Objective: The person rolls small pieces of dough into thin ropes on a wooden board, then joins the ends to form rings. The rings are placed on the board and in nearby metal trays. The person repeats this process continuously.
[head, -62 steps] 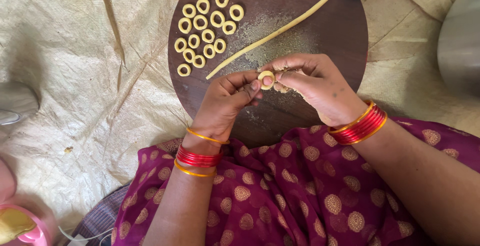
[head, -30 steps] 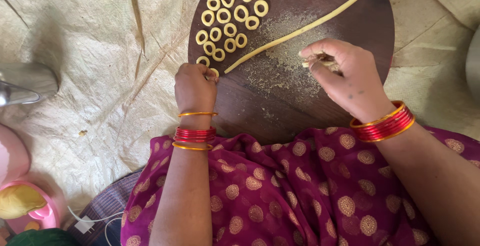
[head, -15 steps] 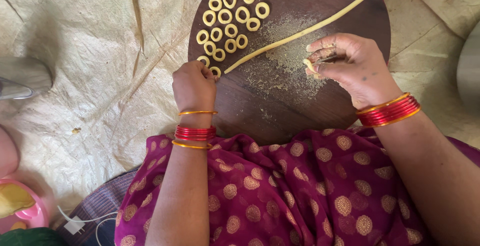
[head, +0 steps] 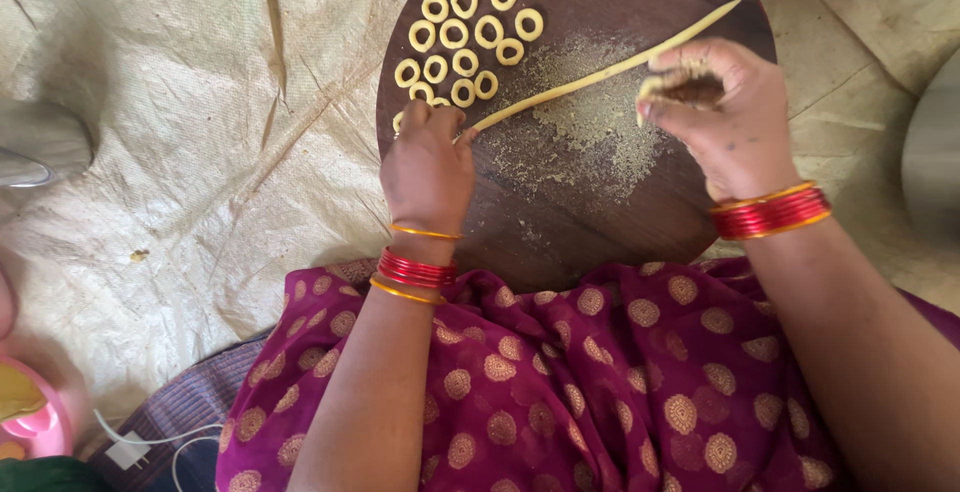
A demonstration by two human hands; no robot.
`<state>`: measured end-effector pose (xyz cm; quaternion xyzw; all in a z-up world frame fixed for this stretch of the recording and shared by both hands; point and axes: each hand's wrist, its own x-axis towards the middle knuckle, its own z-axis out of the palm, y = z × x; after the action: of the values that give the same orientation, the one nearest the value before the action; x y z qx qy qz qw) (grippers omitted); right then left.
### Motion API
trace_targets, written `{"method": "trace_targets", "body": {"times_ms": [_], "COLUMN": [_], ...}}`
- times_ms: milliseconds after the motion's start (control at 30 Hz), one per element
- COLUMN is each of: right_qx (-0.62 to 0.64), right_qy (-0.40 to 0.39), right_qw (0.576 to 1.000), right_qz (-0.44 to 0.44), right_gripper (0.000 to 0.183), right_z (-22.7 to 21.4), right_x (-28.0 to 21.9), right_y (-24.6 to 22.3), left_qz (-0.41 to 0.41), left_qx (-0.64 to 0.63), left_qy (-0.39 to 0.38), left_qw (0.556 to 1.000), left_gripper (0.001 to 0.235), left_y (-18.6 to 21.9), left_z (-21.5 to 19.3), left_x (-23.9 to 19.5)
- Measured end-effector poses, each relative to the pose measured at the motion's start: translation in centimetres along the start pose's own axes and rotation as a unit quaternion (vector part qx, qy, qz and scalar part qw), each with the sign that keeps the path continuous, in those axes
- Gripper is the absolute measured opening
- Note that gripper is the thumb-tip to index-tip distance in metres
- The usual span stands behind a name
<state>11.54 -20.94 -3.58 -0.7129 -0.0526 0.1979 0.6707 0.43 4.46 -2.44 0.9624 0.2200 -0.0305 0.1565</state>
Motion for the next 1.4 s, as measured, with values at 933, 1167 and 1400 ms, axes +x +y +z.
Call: {"method": "trace_targets", "body": {"times_ms": [933, 1167, 1400], "right_qx": [-0.508, -0.441, -0.519], "right_qy": [-0.004, -0.133, -0.171], "right_qw": [0.815, 0.875, 0.835], "right_qz": [-0.278, -0.15, -0.074], "right_gripper": [0.026, 0.021, 0.031], "right_z": [-3.2, -5.2, -5.0], "right_x": [2.6, 2.2, 0.8], "right_y": [3.8, 0.4, -0.9], "left_qz": [-0.054, -0.077, -0.053], "left_qx": [-0.098, -0.217, -0.213], "left_qy": [-0.09, -0.136, -0.17], "left_qw": [0.99, 0.963, 0.961], "left_gripper": [0.015, 0.015, 0.015], "left_y": [0.7, -1.0, -2.4], "left_z": [-0.8, -1.0, -0.2], "left_x": [0.0, 0.5, 0.3]}}
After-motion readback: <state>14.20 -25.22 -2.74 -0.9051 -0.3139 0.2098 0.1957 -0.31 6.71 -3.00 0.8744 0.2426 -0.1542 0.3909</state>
